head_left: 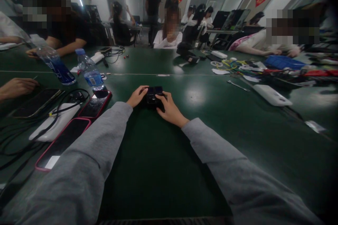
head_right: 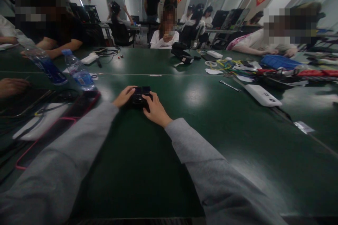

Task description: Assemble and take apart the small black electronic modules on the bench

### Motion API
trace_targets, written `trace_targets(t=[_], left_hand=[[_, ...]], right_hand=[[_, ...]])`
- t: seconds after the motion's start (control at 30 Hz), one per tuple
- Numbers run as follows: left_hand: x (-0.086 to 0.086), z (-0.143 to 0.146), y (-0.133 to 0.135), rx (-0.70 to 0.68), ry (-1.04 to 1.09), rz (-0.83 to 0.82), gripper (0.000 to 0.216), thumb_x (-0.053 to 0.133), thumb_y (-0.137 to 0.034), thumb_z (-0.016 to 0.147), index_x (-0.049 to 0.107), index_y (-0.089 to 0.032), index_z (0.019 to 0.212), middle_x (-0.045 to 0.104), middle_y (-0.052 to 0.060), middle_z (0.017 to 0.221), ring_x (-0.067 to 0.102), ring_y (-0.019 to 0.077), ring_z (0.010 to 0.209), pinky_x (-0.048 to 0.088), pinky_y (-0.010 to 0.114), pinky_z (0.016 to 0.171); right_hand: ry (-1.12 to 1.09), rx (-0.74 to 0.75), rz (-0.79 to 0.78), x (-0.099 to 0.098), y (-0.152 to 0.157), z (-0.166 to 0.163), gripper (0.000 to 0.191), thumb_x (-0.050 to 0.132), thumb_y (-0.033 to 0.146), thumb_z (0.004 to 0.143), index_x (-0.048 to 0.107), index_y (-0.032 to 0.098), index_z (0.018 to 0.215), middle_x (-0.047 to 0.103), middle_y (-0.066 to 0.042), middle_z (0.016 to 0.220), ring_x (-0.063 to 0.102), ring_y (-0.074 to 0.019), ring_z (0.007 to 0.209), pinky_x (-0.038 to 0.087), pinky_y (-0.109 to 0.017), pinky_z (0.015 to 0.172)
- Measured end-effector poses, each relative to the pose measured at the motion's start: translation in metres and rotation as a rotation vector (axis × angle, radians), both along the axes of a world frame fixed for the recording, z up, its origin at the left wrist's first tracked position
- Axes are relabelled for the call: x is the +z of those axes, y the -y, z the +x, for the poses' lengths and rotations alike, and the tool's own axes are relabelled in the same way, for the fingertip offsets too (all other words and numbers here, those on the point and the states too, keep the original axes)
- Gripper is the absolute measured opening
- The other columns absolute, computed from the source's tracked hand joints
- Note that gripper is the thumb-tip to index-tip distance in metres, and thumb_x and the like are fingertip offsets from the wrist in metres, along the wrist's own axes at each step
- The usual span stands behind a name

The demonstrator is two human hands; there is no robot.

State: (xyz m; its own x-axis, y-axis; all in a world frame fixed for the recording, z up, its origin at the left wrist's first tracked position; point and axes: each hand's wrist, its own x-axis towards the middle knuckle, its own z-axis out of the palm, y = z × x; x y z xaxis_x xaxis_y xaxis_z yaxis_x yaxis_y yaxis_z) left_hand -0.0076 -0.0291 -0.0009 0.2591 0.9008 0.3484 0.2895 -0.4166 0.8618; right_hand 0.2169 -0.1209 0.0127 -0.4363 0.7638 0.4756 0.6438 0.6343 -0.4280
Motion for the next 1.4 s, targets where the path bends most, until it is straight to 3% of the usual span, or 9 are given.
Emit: trace_targets(t=[0.27,0.43,0.57,1.4], left_hand=[[-0.0004,0.0009,-0.0009,-0.021,0.006,-0.018,0.043,0.049,-0.050,0.095,0.060,-0.020,0.124,0.065,0.009,0.120,0.060,0.0238,0.113,0.044,0.042,0.103],[-0.0006,0.0021,-0.0013,-0.028,0.015,-0.011,0.043,0.050,-0.050,0.094,0.060,-0.020,0.123,0.065,0.008,0.120,0.060,0.0231,0.112,0.045,0.041,0.102],[-0.0010,0.0024,-0.0019,-0.029,0.013,-0.006,0.043,0.049,-0.050,0.094,0.060,-0.020,0.123,0.065,0.009,0.120,0.060,0.0233,0.111,0.045,0.042,0.102],[0.0021,0.0019,0.0007,-0.007,0.009,-0.010,0.044,0.050,-0.051,0.093,0.060,-0.019,0.122,0.066,0.010,0.120,0.061,0.0237,0.112,0.044,0.043,0.102]], right_hand=[[-0.060,0.028,-0.041,0.0015,-0.0009,0.0031,0.056,0.062,0.026,0.088,0.041,0.027,0.140,0.025,-0.012,0.146,0.041,-0.0336,0.133,0.045,-0.055,0.109],[-0.075,-0.015,-0.063,0.0013,-0.0032,0.0034,0.050,0.066,0.034,0.090,0.046,0.030,0.136,0.029,-0.011,0.144,0.038,-0.0358,0.136,0.043,-0.060,0.109],[-0.093,-0.028,-0.070,0.0005,-0.0051,0.0043,0.046,0.065,0.033,0.092,0.049,0.032,0.135,0.030,-0.009,0.143,0.047,-0.0333,0.128,0.048,-0.058,0.105],[-0.050,-0.061,0.016,-0.0009,-0.0059,0.0021,0.039,0.064,0.032,0.094,0.052,0.028,0.132,0.034,-0.010,0.140,0.054,-0.0301,0.118,0.055,-0.052,0.097]])
